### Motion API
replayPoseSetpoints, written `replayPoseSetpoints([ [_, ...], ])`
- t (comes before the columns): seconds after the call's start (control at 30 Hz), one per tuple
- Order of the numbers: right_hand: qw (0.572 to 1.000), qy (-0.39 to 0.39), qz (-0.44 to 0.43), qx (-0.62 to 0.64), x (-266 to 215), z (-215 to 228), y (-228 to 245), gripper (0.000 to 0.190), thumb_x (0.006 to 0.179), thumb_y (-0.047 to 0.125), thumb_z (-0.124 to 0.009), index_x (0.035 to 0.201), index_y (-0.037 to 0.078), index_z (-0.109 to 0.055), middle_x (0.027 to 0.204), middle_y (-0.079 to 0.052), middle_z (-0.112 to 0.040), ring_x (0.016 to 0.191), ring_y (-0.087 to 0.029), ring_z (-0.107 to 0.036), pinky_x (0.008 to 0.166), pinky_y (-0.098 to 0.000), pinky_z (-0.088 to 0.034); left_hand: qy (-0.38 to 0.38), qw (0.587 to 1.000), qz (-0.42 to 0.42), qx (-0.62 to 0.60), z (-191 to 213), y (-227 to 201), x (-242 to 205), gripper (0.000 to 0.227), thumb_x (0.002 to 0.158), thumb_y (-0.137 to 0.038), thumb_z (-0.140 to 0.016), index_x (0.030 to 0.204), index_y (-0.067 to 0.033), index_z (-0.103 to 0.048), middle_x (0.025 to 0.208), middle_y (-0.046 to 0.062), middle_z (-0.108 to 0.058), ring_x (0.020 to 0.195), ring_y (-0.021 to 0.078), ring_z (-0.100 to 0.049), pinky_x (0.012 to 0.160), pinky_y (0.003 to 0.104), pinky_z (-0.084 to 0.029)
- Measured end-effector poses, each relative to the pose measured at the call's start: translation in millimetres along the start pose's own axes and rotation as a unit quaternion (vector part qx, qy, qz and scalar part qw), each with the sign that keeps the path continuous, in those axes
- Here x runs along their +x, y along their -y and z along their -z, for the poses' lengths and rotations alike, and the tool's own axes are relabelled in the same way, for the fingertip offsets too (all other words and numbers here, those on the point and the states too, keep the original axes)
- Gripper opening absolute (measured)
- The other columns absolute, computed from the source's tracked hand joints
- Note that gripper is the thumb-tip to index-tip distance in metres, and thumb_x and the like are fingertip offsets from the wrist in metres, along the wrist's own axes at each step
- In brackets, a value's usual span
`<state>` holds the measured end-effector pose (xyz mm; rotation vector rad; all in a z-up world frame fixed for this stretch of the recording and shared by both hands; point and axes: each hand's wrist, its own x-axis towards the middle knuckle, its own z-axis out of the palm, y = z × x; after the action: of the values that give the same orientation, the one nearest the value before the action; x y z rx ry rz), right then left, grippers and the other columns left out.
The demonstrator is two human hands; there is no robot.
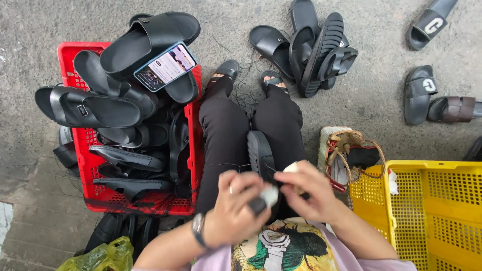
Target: Hand-sewing the sole of a black sandal using a needle and thread.
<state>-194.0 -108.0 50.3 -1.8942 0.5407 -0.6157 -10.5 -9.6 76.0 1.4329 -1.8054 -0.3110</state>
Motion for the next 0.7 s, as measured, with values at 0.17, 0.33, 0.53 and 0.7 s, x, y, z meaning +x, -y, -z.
replayPoseSetpoints([
  [0.17,0.999,-0.002,-0.031,0.02,-6.9,-18.1,-7.4,0.03,0.088,0.004,-0.059,0.117,0.008,-0.061,0.081,-0.005,-0.054,0.065,-0.013,-0.047,0.056,-0.0225,-0.038,0.073,0.974,0.192,-0.099,3.9,-1.9,-16.7,0.02,0.077,-0.002,-0.052,0.097,-0.0025,-0.052,0.091,0.014,-0.048,0.087,0.0301,-0.049,0.085,0.043,-0.036],
  [0.33,0.991,-0.037,-0.115,0.052,-6.6,-16.3,0.9,0.009,0.085,0.009,-0.065,0.094,0.006,-0.067,0.076,-0.005,-0.057,0.069,-0.015,-0.052,0.064,-0.0257,-0.041,0.106,0.927,0.149,-0.327,26.0,-18.1,-21.9,0.026,0.082,-0.004,-0.058,0.108,-0.0092,-0.058,0.102,0.005,-0.051,0.099,0.0259,-0.052,0.093,0.039,-0.041],
  [0.53,0.954,0.042,-0.267,0.13,-16.9,-41.0,-8.0,0.006,0.085,0.015,-0.068,0.084,0.009,-0.067,0.067,0.003,-0.048,0.061,-0.008,-0.04,0.058,-0.022,-0.033,0.102,0.926,0.091,-0.351,-2.8,-7.1,-31.8,0.029,0.091,-0.015,-0.058,0.114,0.0027,-0.053,0.117,0.017,-0.056,0.11,0.0318,-0.057,0.105,0.048,-0.039],
  [0.7,0.964,-0.065,-0.222,0.134,-13.7,-30.3,1.9,0.009,0.083,0.004,-0.065,0.089,0.005,-0.071,0.051,-0.004,-0.061,0.047,-0.006,-0.057,0.047,-0.0201,-0.046,0.002,0.984,0.174,-0.027,-21.1,30.3,-24.9,0.039,0.092,-0.018,-0.061,0.112,0.0136,-0.05,0.108,0.03,-0.054,0.1,0.0459,-0.061,0.079,0.047,-0.053],
])
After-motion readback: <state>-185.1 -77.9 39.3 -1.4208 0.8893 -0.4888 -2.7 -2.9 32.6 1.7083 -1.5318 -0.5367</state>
